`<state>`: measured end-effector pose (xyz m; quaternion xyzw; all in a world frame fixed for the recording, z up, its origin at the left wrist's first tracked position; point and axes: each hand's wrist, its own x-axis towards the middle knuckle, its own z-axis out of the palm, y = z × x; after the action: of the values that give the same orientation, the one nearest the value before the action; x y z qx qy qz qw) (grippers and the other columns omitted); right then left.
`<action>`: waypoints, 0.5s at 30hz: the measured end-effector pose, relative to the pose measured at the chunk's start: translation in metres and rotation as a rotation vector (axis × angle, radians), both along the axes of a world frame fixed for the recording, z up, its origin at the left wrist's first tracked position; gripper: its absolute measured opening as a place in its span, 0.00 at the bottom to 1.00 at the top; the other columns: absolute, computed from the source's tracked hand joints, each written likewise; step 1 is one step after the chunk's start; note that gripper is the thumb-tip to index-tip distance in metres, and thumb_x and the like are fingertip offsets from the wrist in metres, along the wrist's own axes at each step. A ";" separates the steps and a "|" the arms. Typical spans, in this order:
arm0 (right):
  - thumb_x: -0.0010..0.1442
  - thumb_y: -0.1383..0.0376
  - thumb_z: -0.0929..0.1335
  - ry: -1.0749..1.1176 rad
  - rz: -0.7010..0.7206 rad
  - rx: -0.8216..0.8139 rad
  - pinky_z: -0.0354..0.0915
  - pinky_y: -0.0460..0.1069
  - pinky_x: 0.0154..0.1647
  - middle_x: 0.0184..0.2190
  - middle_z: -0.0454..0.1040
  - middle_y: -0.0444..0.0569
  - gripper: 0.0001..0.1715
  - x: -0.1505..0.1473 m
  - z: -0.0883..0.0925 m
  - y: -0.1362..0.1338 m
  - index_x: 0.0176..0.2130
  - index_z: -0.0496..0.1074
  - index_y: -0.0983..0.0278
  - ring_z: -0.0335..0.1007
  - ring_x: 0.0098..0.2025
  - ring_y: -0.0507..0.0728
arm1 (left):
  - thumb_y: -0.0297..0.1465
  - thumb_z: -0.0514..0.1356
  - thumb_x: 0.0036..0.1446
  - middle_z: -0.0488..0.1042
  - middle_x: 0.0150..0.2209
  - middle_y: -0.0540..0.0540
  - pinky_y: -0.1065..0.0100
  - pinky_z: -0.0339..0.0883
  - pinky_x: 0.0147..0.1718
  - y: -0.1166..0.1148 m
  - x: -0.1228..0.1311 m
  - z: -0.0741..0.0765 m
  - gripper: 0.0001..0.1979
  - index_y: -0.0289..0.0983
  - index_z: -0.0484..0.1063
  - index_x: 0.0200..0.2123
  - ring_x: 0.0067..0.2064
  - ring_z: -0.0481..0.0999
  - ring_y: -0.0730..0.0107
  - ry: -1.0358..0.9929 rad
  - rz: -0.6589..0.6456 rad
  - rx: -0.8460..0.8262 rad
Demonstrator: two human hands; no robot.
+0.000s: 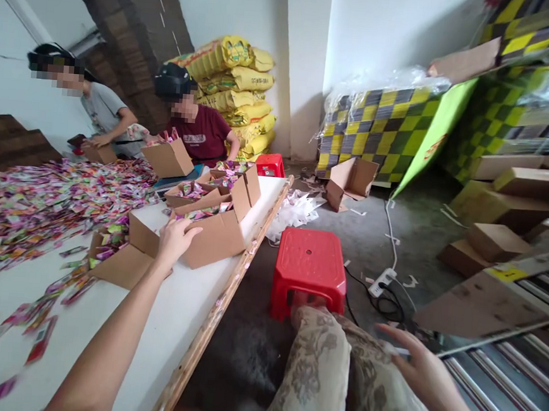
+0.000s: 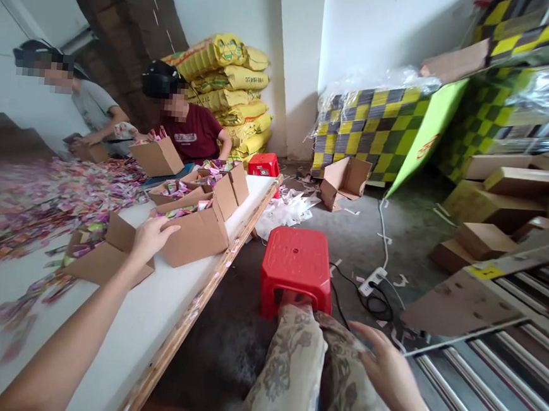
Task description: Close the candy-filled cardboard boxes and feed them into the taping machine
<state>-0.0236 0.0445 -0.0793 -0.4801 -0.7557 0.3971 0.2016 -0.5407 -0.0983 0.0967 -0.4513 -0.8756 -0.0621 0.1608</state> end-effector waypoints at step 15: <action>0.60 0.43 0.56 1.035 0.162 -0.906 0.68 0.58 0.45 0.52 0.68 0.54 0.34 -0.189 0.076 -0.085 0.55 0.59 0.60 0.69 0.49 0.61 | 0.36 0.60 0.53 0.71 0.25 0.50 0.59 0.61 0.38 -0.082 0.176 0.064 0.05 0.43 0.68 0.28 0.31 0.69 0.62 0.119 -0.542 0.344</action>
<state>-0.2127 -0.0410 -0.0031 -0.2079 -0.3556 0.8653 0.2856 -0.3647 -0.1805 0.1607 -0.6370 -0.6895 -0.2230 0.2630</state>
